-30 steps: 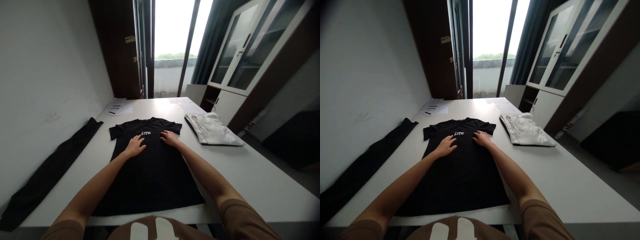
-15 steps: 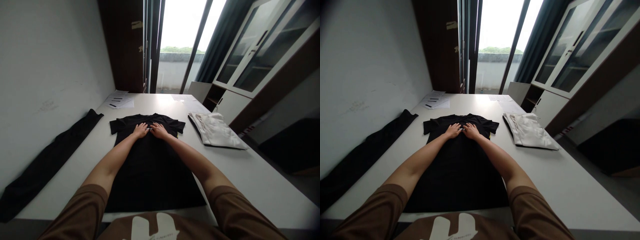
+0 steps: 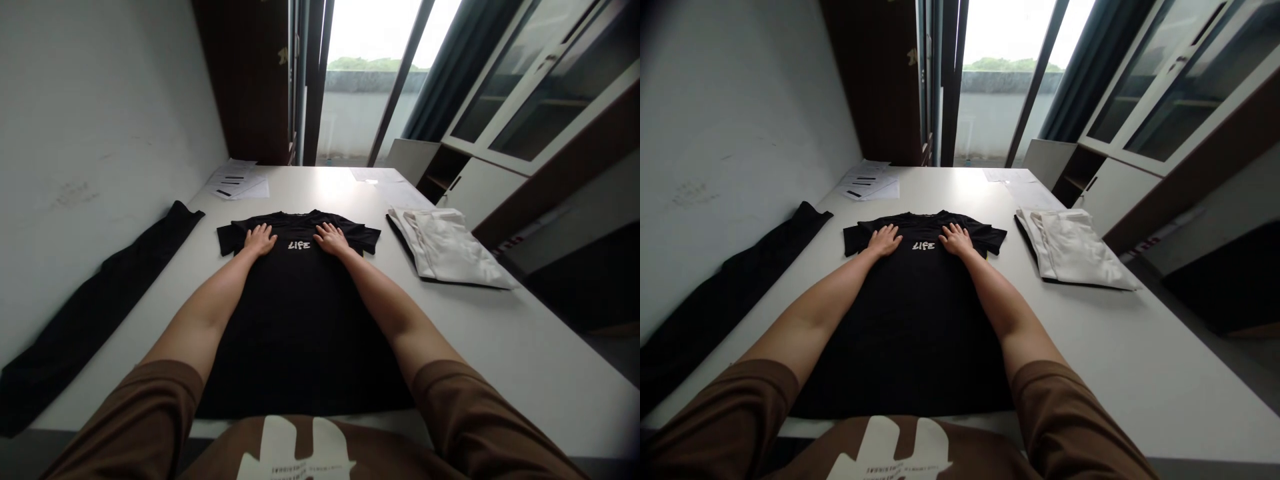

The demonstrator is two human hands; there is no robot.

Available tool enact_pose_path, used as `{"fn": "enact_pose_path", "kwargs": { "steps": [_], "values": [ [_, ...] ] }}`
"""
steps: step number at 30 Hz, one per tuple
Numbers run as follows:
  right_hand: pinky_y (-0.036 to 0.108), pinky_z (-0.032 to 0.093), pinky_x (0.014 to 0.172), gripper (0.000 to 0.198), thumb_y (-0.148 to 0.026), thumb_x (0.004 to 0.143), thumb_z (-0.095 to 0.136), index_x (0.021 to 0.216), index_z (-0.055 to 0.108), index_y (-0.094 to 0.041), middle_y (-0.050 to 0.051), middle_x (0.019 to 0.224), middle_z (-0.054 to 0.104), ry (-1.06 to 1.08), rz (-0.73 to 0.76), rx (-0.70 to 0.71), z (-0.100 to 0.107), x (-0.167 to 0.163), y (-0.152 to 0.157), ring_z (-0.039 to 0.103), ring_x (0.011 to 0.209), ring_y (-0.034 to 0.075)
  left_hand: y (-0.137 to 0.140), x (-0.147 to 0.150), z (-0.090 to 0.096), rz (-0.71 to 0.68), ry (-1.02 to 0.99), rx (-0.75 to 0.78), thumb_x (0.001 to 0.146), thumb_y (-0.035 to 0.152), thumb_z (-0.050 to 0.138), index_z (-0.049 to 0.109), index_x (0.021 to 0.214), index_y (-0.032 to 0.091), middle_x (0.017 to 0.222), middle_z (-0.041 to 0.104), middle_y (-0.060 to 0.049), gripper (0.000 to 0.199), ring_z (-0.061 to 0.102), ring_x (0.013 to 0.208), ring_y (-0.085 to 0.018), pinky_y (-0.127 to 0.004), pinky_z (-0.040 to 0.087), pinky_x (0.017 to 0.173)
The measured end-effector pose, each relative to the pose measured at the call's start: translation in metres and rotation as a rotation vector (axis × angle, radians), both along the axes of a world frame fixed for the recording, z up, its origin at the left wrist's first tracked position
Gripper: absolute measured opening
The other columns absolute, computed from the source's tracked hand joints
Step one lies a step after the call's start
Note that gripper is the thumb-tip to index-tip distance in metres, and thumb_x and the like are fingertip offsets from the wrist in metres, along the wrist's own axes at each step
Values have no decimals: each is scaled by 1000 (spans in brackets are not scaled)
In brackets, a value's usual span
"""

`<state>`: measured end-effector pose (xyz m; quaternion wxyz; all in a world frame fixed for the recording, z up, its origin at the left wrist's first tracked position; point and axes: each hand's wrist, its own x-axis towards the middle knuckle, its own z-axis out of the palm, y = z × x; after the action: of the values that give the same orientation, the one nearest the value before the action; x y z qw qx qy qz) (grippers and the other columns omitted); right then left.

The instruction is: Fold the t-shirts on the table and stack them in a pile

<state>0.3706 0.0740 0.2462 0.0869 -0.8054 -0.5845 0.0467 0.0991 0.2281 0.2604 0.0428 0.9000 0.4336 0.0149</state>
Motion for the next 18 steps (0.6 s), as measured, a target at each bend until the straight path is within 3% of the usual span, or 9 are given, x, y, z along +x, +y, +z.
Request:
{"fn": "enact_pose_path", "kwargs": {
  "steps": [5, 8, 10, 14, 18],
  "values": [
    [52, 13, 125, 67, -60, 107, 27, 163, 31, -24, 8, 169, 19, -1, -110, -10, 2, 36, -8, 14, 156, 28, 14, -25, 13, 60, 71, 7, 103, 57, 22, 30, 162, 15, 170, 21, -13, 72, 21, 156, -34, -59, 18, 124],
    [54, 14, 124, 67, -57, 107, 27, 163, 32, -21, 11, 169, 20, -8, -142, -11, 6, 34, -9, 14, 156, 29, 2, -13, 16, 28, 78, 31, 102, 56, 28, 30, 162, 13, 168, 25, -18, 73, 23, 155, -37, -64, 17, 122],
    [56, 14, 124, 65, -55, 107, 27, 162, 34, -20, 11, 168, 21, -36, -134, 4, 8, 22, -7, 13, 156, 30, -11, 3, 14, -55, 62, 44, 102, 51, 31, 26, 163, 15, 169, 22, -15, 71, 20, 156, -33, -59, 14, 125],
    [53, 11, 125, 60, -51, 108, 29, 162, 36, -26, 6, 168, 24, -104, 74, 77, 6, -7, 0, 13, 157, 27, -27, 31, 5, -251, 43, 17, 103, 45, 32, 26, 164, 23, 172, 15, -2, 65, 15, 158, -22, -45, 14, 128],
    [51, 16, 125, 59, -52, 108, 28, 161, 36, -28, 4, 168, 24, -55, 191, 63, 0, -9, 10, 18, 156, 26, -14, 38, 0, -257, 30, -25, 104, 47, 26, 26, 164, 23, 172, 16, -4, 64, 15, 158, -24, -50, 15, 127]
  ]
}}
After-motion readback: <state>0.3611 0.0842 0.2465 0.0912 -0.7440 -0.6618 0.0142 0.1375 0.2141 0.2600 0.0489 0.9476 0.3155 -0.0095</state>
